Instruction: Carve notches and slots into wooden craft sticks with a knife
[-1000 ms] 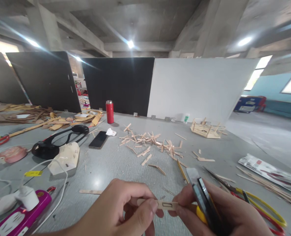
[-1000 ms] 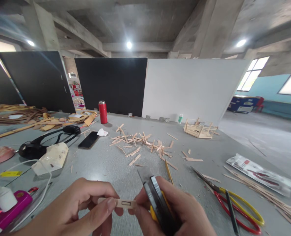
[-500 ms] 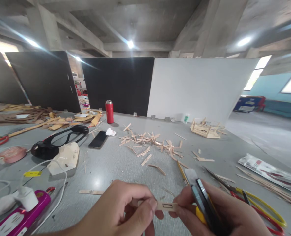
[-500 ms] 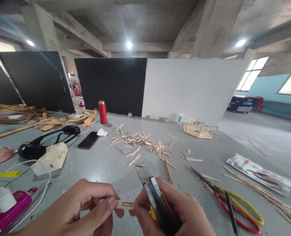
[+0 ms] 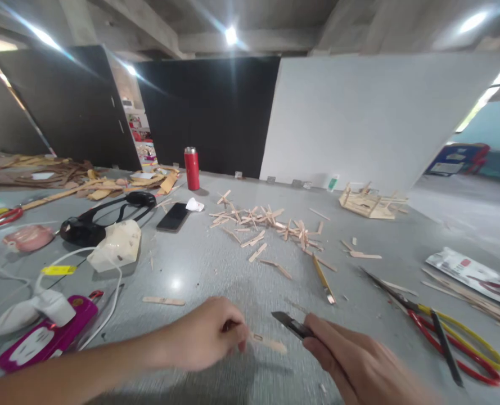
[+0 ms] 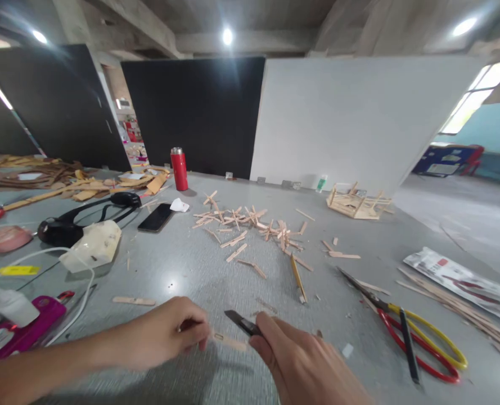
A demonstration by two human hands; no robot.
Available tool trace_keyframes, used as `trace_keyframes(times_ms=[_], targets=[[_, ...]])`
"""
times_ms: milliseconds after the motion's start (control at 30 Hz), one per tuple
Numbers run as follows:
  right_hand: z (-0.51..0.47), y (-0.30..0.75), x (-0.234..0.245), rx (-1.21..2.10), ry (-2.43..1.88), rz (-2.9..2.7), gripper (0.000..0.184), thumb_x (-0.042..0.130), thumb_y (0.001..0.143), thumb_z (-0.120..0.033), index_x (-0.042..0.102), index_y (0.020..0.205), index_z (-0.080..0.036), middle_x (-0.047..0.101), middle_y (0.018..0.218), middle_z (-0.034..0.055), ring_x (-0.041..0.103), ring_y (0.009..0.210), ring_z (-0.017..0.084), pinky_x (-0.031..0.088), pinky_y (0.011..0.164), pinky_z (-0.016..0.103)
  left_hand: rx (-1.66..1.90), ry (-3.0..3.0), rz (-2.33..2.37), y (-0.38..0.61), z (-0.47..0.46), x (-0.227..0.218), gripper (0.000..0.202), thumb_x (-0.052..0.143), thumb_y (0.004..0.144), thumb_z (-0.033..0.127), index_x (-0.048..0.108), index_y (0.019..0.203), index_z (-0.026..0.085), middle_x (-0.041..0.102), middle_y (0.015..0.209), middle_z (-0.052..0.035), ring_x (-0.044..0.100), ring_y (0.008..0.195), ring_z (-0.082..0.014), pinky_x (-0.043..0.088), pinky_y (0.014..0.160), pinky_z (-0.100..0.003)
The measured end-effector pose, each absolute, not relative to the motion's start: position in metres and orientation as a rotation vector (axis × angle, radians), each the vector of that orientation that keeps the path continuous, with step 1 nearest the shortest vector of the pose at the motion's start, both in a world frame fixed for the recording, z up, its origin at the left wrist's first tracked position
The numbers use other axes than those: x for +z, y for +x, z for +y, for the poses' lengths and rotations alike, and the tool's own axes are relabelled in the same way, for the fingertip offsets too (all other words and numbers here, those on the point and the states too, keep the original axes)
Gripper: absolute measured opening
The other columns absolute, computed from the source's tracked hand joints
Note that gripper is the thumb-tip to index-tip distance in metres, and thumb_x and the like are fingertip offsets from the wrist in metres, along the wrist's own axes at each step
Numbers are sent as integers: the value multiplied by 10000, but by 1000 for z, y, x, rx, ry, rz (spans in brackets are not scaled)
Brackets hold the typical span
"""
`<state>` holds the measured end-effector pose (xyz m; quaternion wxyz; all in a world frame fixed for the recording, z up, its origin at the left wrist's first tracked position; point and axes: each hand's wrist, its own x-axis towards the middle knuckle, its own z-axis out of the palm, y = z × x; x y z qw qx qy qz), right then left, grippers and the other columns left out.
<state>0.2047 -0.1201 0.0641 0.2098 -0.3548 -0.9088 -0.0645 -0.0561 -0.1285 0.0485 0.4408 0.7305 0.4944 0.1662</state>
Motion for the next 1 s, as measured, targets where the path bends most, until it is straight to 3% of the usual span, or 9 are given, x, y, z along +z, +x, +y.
trace_keyframes(times_ms=[133, 300, 400, 533, 633, 733, 1000], targets=[[-109, 214, 23, -145, -870, -2733, 273, 382, 1001, -130, 602, 1139, -212, 775, 841, 48, 739, 643, 198, 565, 541, 283, 343, 1744, 1228, -70, -112, 20, 331, 447, 999, 375, 618, 814, 161, 521, 582, 37, 482, 454, -96, 337, 463, -222], [-97, 217, 14, -170, -758, -2888, 746, 448, 731, 40, 419, 1453, -150, 737, 1158, 117, 744, 830, 218, 601, 687, 324, 452, 1833, 1377, -72, -113, 14, 210, 537, 982, 401, 557, 1010, 195, 563, 637, 40, 511, 555, -125, 341, 507, -245], [-82, 205, 23, -219, -810, -2950, 817, 466, 666, 73, 448, 1443, -177, 751, 1084, 85, 730, 713, 187, 575, 598, 280, 483, 1896, 1454, -71, -115, 10, 184, 486, 1014, 368, 558, 1062, 205, 553, 619, 42, 500, 525, -134, 334, 494, -259], [-64, 186, 33, -273, -818, -3007, 756, 524, 705, 73, 513, 1409, -202, 765, 985, 60, 694, 639, 155, 539, 578, 251, 531, 1995, 1578, -68, -118, 4, 218, 421, 1040, 304, 573, 1138, 182, 607, 688, -1, 534, 550, -166, 378, 525, -301], [-58, 178, 37, -292, -750, -2995, 649, 555, 765, 53, 570, 1358, -214, 770, 930, 49, 686, 627, 146, 524, 575, 243, 576, 2115, 1642, -63, -127, 2, 267, 375, 1043, 218, 602, 1163, 144, 670, 914, -94, 624, 811, -244, 476, 718, -402], [-55, 175, 42, -322, -703, -3011, 601, 559, 789, 46, 595, 1327, -221, 770, 906, 35, 683, 610, 140, 502, 546, 244, 536, 2532, 1612, -57, -139, -1, 275, 419, 1015, 158, 634, 1181, 112, 644, 1167, -149, 569, 1121, -297, 451, 972, -487], [-49, 166, 48, -410, -666, -3146, 667, 556, 674, 92, 608, 1264, -213, 748, 837, 0, 693, 591, 180, 471, 504, 300, 244, 2928, 1513, -58, -143, -11, 534, 575, 814, 78, 544, 1328, -62, 583, 1328, -226, 517, 1225, -344, 433, 1071, -446]])
